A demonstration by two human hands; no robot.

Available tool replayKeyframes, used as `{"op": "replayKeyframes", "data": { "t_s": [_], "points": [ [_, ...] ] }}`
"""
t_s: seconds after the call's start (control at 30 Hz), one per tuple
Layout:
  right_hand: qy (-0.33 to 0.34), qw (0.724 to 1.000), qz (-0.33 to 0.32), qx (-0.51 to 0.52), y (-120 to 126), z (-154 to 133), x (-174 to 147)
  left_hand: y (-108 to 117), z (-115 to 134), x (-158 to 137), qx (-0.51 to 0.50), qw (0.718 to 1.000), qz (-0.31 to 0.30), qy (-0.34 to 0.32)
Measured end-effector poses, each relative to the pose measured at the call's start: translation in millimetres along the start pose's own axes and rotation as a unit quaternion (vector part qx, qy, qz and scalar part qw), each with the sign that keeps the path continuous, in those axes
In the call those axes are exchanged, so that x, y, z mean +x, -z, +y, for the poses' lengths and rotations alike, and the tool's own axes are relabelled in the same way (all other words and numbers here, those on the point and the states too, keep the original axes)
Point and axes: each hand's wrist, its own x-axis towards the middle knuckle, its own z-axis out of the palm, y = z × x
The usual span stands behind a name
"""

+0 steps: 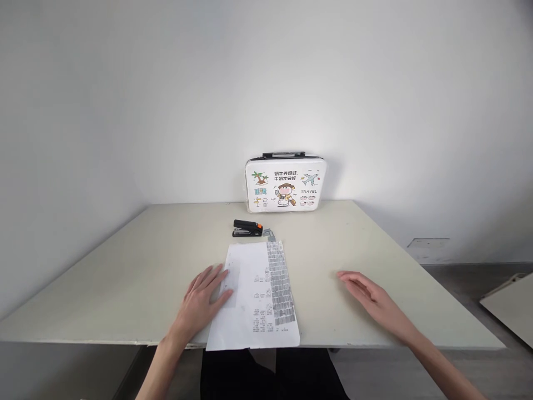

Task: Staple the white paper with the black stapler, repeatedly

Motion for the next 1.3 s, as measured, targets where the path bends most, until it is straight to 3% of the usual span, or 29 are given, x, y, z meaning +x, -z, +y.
{"op": "replayKeyframes", "data": {
  "t_s": [0.23, 0.5, 0.7, 0.93, 1.3],
  "points": [
    [0.041, 0.993, 0.028, -0.108, -11, -3, -13, -2, -8, -2, -0.032, 0.999, 0.014, -0.007],
    [0.033, 0.993, 0.048, -0.106, -11, -5, -14, 0, -3, -4, -0.084, 0.996, 0.039, 0.005],
    [0.015, 0.992, 0.07, -0.1, -10, -3, -14, -3, -7, -6, -0.095, 0.993, 0.041, 0.057],
    [0.01, 0.993, 0.068, -0.091, -9, -3, -14, -5, -8, -4, -0.105, 0.993, 0.036, 0.033],
    [0.012, 0.994, 0.067, -0.09, -10, -4, -13, -5, -12, -6, -0.09, 0.994, 0.034, 0.053]
  ]
}}
